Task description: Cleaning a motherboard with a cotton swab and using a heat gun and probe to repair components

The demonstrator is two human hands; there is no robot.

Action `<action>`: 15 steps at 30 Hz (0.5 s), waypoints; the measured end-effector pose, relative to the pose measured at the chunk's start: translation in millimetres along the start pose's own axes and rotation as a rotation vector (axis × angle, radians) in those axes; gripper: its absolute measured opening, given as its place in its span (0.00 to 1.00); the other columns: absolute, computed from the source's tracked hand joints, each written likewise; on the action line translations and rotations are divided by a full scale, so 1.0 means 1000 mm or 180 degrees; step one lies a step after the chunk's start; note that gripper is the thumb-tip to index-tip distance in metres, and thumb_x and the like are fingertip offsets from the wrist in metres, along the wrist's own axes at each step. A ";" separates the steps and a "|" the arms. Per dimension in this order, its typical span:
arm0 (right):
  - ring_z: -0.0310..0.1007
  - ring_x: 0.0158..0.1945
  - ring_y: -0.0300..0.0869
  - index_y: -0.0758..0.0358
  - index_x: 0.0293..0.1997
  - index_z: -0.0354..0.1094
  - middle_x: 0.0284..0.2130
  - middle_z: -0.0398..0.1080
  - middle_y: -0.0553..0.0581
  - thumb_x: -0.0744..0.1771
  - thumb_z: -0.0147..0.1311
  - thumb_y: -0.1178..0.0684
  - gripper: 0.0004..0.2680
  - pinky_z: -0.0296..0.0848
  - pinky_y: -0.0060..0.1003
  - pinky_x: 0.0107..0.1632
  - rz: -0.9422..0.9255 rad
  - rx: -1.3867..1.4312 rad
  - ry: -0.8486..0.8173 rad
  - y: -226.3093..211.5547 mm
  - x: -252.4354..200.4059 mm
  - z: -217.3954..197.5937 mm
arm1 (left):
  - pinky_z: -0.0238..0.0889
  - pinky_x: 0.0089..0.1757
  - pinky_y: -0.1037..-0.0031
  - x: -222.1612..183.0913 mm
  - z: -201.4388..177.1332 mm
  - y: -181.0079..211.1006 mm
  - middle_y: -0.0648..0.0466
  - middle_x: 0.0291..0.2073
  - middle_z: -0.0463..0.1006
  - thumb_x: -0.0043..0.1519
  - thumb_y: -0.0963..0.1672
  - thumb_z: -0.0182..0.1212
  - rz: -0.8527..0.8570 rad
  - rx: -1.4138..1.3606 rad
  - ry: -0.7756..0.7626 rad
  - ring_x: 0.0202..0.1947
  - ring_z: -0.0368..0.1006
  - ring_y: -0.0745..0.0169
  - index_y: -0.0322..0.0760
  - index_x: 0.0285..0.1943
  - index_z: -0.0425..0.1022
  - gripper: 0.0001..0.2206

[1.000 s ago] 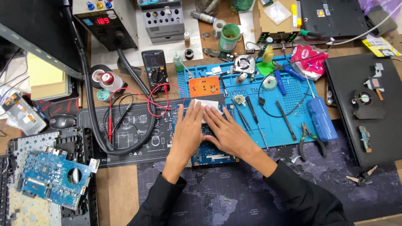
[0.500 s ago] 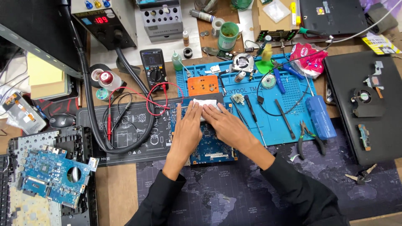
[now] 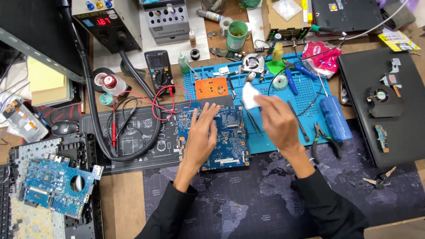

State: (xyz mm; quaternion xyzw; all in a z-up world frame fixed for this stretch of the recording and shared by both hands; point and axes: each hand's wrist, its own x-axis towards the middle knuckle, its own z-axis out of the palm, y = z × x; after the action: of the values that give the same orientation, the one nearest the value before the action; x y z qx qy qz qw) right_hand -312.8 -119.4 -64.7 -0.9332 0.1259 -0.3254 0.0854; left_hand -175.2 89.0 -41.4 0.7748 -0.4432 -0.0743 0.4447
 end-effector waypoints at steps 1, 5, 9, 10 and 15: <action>0.76 0.55 0.42 0.56 0.56 0.74 0.49 0.76 0.53 0.70 0.53 0.63 0.11 0.73 0.41 0.63 0.0003 -0.0016 0.0004 0.004 -0.001 -0.003 | 0.35 0.69 0.51 0.001 0.003 0.001 0.39 0.65 0.72 0.65 0.35 0.48 0.0012 -0.0011 -0.0003 0.71 0.59 0.42 0.34 0.69 0.69 0.22; 0.77 0.54 0.45 0.52 0.56 0.75 0.48 0.75 0.51 0.70 0.52 0.58 0.10 0.71 0.49 0.63 0.0360 -0.0081 -0.0279 0.022 -0.010 -0.005 | 0.34 0.70 0.53 0.008 0.013 0.009 0.40 0.64 0.72 0.66 0.36 0.49 -0.0041 -0.0173 -0.0138 0.71 0.59 0.46 0.36 0.68 0.70 0.20; 0.77 0.51 0.46 0.50 0.55 0.76 0.46 0.75 0.50 0.70 0.54 0.46 0.10 0.68 0.54 0.62 0.0623 0.0291 -0.0515 0.021 -0.007 -0.001 | 0.38 0.69 0.52 0.014 0.020 0.022 0.37 0.62 0.73 0.66 0.36 0.50 0.0005 -0.0410 -0.0288 0.69 0.62 0.43 0.34 0.67 0.71 0.19; 0.77 0.51 0.46 0.50 0.55 0.76 0.46 0.75 0.50 0.70 0.54 0.46 0.10 0.68 0.54 0.62 0.0614 0.0295 -0.0513 0.019 -0.002 0.004 | 0.38 0.69 0.52 0.016 0.023 0.021 0.37 0.62 0.73 0.66 0.36 0.50 0.0004 -0.0405 -0.0280 0.69 0.62 0.43 0.34 0.67 0.71 0.19; 0.80 0.39 0.53 0.63 0.61 0.70 0.42 0.73 0.62 0.70 0.59 0.53 0.13 0.78 0.46 0.45 0.0871 0.1045 -0.0134 0.013 0.031 0.022 | 0.43 0.69 0.55 0.025 0.033 0.017 0.39 0.61 0.74 0.66 0.37 0.52 0.0036 -0.0419 -0.0323 0.69 0.62 0.44 0.35 0.66 0.72 0.18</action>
State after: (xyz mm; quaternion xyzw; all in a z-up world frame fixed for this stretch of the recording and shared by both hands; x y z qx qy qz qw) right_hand -278.0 -139.5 -66.3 -0.8876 0.1949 -0.3074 0.2822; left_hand -188.3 45.8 -41.1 0.7366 -0.4636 -0.1399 0.4721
